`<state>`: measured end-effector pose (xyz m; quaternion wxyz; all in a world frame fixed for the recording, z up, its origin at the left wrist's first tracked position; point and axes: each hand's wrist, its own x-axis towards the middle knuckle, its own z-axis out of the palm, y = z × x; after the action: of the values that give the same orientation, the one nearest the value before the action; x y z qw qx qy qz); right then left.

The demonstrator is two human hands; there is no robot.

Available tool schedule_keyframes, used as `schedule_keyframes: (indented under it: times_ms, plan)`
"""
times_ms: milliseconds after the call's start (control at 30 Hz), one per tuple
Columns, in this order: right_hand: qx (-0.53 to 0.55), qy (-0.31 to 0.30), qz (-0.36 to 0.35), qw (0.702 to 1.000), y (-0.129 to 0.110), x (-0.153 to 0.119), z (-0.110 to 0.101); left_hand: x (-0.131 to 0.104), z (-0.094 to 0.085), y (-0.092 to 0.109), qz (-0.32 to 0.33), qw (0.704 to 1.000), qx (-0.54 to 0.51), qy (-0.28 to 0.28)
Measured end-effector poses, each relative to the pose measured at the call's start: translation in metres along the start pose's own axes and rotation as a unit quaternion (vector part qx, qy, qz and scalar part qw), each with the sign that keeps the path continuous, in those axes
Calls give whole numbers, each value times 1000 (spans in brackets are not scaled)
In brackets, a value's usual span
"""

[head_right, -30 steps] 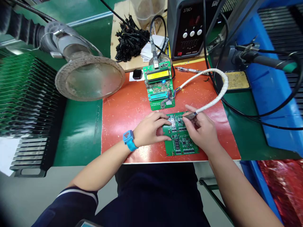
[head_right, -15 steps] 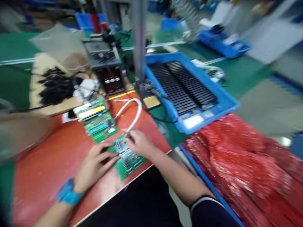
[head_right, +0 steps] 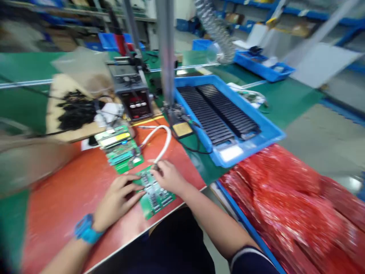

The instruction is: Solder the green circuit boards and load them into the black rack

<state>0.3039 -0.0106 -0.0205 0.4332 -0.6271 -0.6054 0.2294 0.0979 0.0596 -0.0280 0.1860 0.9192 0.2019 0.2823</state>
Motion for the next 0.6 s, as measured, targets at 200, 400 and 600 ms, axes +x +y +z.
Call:
schedule_keyframes:
  times_ms: [200,400,600]
  plan:
    - [48,-9,-7,999,20,-2,4,-3,-7,14,3,997,-6,-82]
    - [6,3,-11,1000,26,-5,3,-5,-2,22,26,987,-65,-147]
    - [10,0,16,1000,26,-7,2,-8,2,26,-7,987,-82,-138]
